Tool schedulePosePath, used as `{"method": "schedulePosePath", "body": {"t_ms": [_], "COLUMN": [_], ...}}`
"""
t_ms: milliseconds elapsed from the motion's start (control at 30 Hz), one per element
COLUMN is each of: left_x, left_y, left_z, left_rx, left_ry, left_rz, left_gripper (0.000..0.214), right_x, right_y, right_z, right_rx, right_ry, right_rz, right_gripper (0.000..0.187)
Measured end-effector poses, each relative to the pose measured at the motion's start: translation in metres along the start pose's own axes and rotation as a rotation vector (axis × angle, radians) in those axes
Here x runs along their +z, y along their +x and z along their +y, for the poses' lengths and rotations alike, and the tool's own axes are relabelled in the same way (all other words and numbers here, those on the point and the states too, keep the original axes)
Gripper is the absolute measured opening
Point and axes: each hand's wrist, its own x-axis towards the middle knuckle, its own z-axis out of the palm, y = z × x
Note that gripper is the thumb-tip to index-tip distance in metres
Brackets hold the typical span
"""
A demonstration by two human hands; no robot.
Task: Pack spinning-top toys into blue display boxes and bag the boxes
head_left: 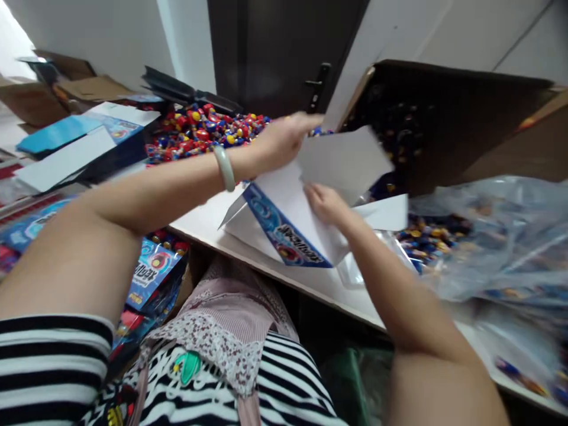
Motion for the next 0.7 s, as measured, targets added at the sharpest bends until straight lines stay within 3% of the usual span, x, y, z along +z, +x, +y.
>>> {"method": "schedulePosePath", "body": {"t_ms": [33,100,200,267,300,367,400,433,467,533,600,700], "left_x": [0.019,0.05,0.074,0.076,0.076,0.075,0.075,0.077,0.079,0.084,0.087,0.087], "left_y": [-0.008,-0.023,-0.038,-0.044,-0.046,-0.052,-0.054,-0.057,-0.06,-0.063,-0.065,-0.066], "left_z": [0.004,0.008,-0.004,-0.023,-0.034,-0.054,-0.062,-0.068,-0.071,-0.072,-0.069,-0.061], "left_rx": [0.057,0.046,-0.01,0.033,0.064,0.049,-0.004,-0.065,-0.119,-0.178,-0.205,-0.227], "left_ry": [-0.002,0.067,0.167,0.136,0.101,0.045,0.03,0.021,0.009,-0.027,-0.035,0.088], "left_rz": [-0.092,-0.324,-0.569,-0.655,-0.665,-0.615,-0.563,-0.513,-0.478,-0.466,-0.492,-0.556], "left_gripper": [0.057,0.053,0.033,0.029,0.03,0.034,0.037,0.038,0.039,0.04,0.041,0.038], "right_x": [0.02,0.048,0.061,0.06,0.06,0.064,0.068,0.073,0.078,0.085,0.087,0.083], "right_y": [-0.002,-0.012,-0.047,-0.08,-0.096,-0.116,-0.119,-0.117,-0.11,-0.088,-0.064,-0.036], "right_z": [0.002,0.002,0.002,0.017,0.03,0.063,0.08,0.093,0.102,0.104,0.087,0.049], "right_rx": [0.042,0.098,0.117,0.072,0.058,0.199,0.274,0.309,0.328,0.266,0.145,0.031], "right_ry": [0.02,0.017,-0.04,-0.024,0.036,0.241,0.336,0.395,0.447,0.471,0.353,-0.026], "right_rz": [-0.102,-0.154,-0.048,0.227,0.445,0.879,0.979,0.998,0.979,0.792,0.461,-0.063], "right_gripper": [0.044,0.048,0.044,0.041,0.041,0.045,0.047,0.05,0.051,0.049,0.042,0.039]}}
